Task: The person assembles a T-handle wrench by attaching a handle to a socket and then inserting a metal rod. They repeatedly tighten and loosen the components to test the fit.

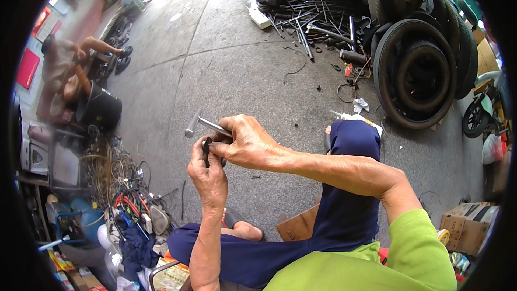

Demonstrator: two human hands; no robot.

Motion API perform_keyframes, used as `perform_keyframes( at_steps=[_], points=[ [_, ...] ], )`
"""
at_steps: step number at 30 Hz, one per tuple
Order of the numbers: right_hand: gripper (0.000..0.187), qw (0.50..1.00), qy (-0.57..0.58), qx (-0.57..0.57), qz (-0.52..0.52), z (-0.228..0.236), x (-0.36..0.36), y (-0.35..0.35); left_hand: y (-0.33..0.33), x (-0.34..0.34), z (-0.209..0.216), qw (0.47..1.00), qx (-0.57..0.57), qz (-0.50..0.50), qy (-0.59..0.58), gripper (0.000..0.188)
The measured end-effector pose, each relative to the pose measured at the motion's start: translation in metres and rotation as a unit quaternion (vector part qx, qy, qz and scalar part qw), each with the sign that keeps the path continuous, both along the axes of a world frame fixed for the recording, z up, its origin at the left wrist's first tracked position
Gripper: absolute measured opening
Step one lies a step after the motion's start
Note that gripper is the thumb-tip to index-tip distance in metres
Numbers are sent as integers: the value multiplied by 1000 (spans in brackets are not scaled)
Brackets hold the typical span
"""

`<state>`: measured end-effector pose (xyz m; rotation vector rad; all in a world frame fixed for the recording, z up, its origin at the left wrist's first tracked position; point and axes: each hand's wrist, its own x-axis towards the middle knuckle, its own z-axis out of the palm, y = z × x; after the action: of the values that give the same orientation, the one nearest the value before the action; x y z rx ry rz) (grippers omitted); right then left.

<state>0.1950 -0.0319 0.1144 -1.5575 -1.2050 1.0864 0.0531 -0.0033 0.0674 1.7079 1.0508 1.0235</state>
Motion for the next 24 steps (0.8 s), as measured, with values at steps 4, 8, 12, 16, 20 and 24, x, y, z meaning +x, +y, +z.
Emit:
perform_keyframes(
  at_steps=[4,8,12,16,20,24],
  points=[
    [28,1000,14,-6,18,2,3,3,-1,0,5,997,-57,-6,-51,21],
    [35,993,118,10,-7,-6,4,6,8,-6,12,985,-141,11,-98,19],
    [45,990,129,-39,-35,-22,16,10,26,-20,15,961,-199,55,-185,18],
    [34,945,248,-195,-88,-45,20,7,44,-51,-6,881,-334,72,-328,15],
    [19,911,235,-319,-115,-101,14,-10,41,-67,-12,845,-396,60,-356,19],
    [11,884,225,-400,-90,-150,1,-57,33,-81,-4,841,-404,39,-358,21]
  ],
)
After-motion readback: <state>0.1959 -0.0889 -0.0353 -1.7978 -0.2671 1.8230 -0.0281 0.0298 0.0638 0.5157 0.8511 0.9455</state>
